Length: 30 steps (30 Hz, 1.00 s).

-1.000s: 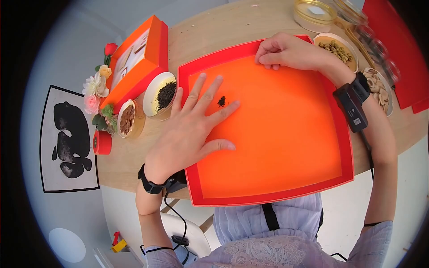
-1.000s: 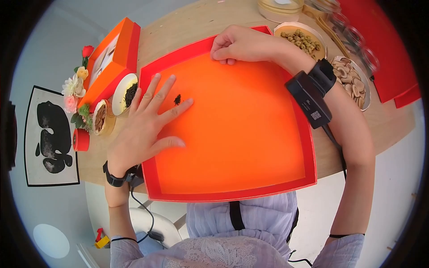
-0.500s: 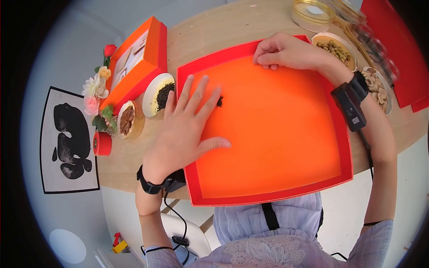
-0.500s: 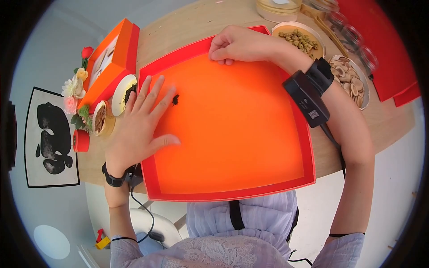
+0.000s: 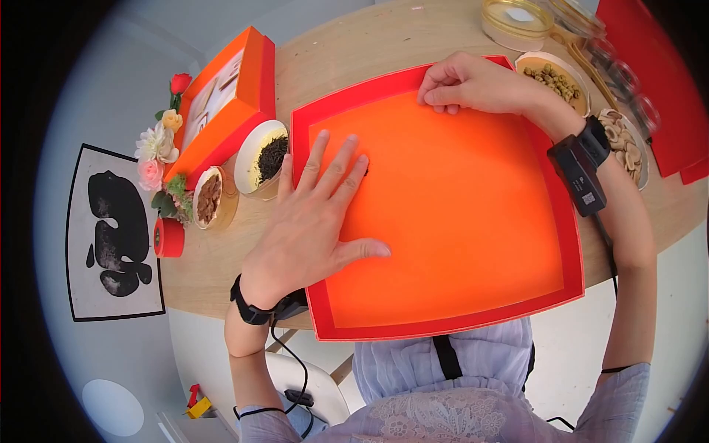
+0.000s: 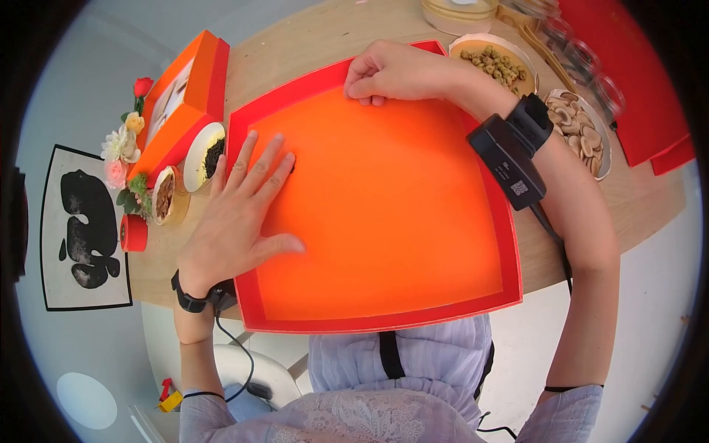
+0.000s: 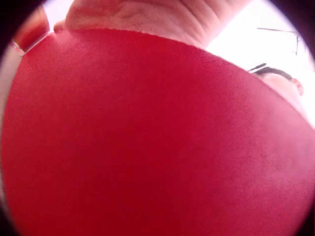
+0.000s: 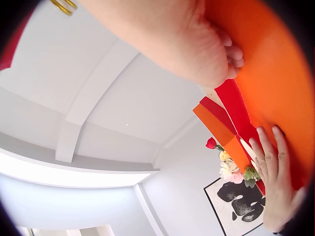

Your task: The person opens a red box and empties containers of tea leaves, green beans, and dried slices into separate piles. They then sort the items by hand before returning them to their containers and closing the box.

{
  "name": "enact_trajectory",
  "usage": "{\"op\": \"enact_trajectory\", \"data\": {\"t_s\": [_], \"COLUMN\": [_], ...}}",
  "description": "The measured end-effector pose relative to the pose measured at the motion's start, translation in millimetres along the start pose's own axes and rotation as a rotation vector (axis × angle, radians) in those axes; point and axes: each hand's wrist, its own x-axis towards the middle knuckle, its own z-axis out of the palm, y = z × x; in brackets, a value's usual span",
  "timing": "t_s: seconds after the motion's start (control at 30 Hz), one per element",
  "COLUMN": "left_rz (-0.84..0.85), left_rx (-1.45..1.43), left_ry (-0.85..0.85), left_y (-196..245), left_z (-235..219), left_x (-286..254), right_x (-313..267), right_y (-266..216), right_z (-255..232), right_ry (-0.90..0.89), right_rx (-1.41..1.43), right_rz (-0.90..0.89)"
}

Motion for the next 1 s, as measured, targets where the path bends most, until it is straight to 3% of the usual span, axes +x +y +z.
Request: {"op": "enact_trajectory", "data": {"t_s": [0.47,0.57,0.67,0.73,0.8,0.87,1.0], "left_rz": [-0.009,-0.022,-0.009,-0.023,-0.065,-0.130,-0.154], "left_rx": [-0.066,-0.131,-0.226,-0.716,-0.825,-1.293,-1.570], "left_ry": [0.009,0.050,0.205,0.243,0.306,0.281,0.397], "left_y": [1,-5,-20,-34,-49,-69,-105], "left_z": [1,0,-4,-9,-8,-11,-3], "left_x": [4,6,9,11,13,15,10], "right_x": [-1,1,1,3,2,1,-1], "right_y": [2,3,1,4,4,3,-2], "right_z": [1,-1,-1,-1,-2,-1,1], "right_ry": [0.020,0.013,-0.021,-0.017,-0.024,-0.037,-0.011], "right_rx": [0.037,0.046,0.016,0.055,0.060,0.066,0.133], "right_rz": [-0.012,-0.021,-0.001,-0.005,-0.017,-0.033,-0.045]}}
